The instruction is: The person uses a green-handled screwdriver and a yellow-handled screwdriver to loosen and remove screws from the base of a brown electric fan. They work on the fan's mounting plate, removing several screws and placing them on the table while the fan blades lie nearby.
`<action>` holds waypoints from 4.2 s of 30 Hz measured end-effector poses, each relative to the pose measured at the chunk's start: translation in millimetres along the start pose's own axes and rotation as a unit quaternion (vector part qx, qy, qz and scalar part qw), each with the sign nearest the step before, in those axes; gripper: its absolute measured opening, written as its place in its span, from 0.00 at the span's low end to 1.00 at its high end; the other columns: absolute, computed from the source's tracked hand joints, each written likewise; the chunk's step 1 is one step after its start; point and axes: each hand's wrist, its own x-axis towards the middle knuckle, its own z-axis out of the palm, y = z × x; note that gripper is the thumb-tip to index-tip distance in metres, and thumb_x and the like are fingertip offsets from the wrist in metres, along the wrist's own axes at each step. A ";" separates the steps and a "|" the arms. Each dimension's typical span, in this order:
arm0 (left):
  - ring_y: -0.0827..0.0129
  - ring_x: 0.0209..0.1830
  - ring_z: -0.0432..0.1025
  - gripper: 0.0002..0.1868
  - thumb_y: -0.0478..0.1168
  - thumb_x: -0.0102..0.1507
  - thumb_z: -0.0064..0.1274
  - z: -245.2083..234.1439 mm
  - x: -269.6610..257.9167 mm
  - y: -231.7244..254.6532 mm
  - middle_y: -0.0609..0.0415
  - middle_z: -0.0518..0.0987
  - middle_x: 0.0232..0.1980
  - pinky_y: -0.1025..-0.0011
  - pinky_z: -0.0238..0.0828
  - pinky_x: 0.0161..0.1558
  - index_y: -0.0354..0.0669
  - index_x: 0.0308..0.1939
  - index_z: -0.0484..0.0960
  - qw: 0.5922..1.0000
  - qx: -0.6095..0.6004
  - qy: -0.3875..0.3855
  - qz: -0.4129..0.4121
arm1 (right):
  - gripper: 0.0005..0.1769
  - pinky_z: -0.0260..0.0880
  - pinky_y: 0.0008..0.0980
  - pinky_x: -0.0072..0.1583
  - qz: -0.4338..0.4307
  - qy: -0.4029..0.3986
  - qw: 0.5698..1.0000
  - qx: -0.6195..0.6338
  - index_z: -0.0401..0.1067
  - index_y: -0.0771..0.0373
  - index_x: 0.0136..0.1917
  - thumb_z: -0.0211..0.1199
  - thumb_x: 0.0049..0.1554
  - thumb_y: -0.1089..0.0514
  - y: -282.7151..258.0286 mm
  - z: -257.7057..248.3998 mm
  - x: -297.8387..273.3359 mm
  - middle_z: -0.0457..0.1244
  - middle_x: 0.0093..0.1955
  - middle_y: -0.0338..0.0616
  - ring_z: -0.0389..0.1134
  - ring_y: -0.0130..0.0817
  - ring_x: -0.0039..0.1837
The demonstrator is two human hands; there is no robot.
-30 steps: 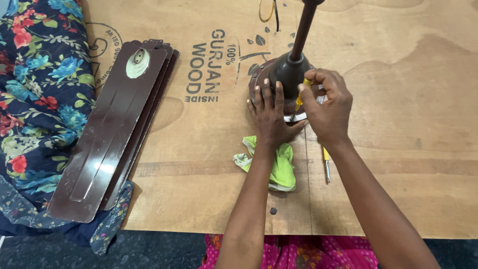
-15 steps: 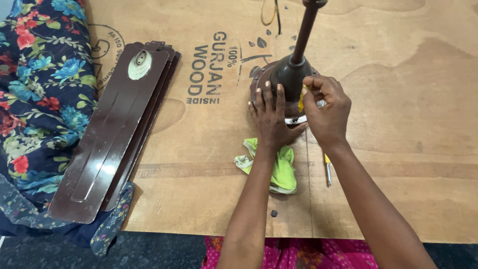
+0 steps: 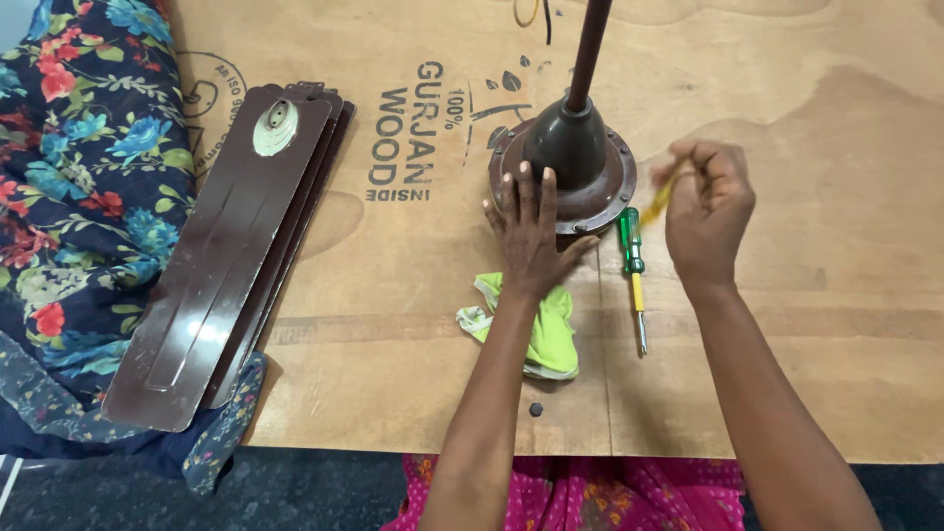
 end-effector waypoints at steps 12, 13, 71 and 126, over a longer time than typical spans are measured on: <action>0.44 0.85 0.40 0.63 0.67 0.52 0.62 -1.5 -1.3 -0.8 0.44 0.46 0.85 0.30 0.31 0.76 0.50 0.82 0.47 0.998 -0.027 -0.037 -0.038 | 0.16 0.72 0.43 0.44 -0.058 -0.190 0.888 -0.416 0.78 0.54 0.61 0.64 0.59 0.62 41.0 19.6 -50.7 0.66 0.48 0.46 0.71 0.46 0.43; 0.44 0.85 0.40 0.63 0.67 0.51 0.63 -1.5 -0.9 -0.8 0.44 0.46 0.85 0.30 0.31 0.76 0.50 0.82 0.47 0.998 -0.026 -0.035 -0.038 | 0.15 0.73 0.43 0.44 -0.062 -0.193 0.878 -0.434 0.79 0.54 0.60 0.65 0.59 0.61 42.6 20.3 -50.7 0.67 0.49 0.46 0.71 0.46 0.42; 0.61 0.45 0.73 0.05 0.33 0.62 0.53 4.1 -0.4 101.4 0.55 0.79 0.38 0.62 0.66 0.46 0.44 0.40 0.82 0.984 -0.057 -0.047 0.160 | 0.09 0.58 0.23 0.36 0.383 -0.001 0.920 -0.088 0.75 0.62 0.58 0.59 0.66 0.60 107.6 -98.2 -39.5 0.65 0.39 0.34 0.59 0.20 0.36; 0.52 0.58 0.70 0.14 0.41 0.62 0.56 -12.3 -36.5 120.8 0.48 0.78 0.54 0.53 0.65 0.57 0.41 0.49 0.79 0.992 -0.050 -0.062 0.100 | 0.14 0.72 0.36 0.51 0.185 -0.110 0.910 -0.355 0.80 0.59 0.58 0.62 0.61 0.57 71.7 -118.0 -46.6 0.72 0.48 0.48 0.72 0.37 0.46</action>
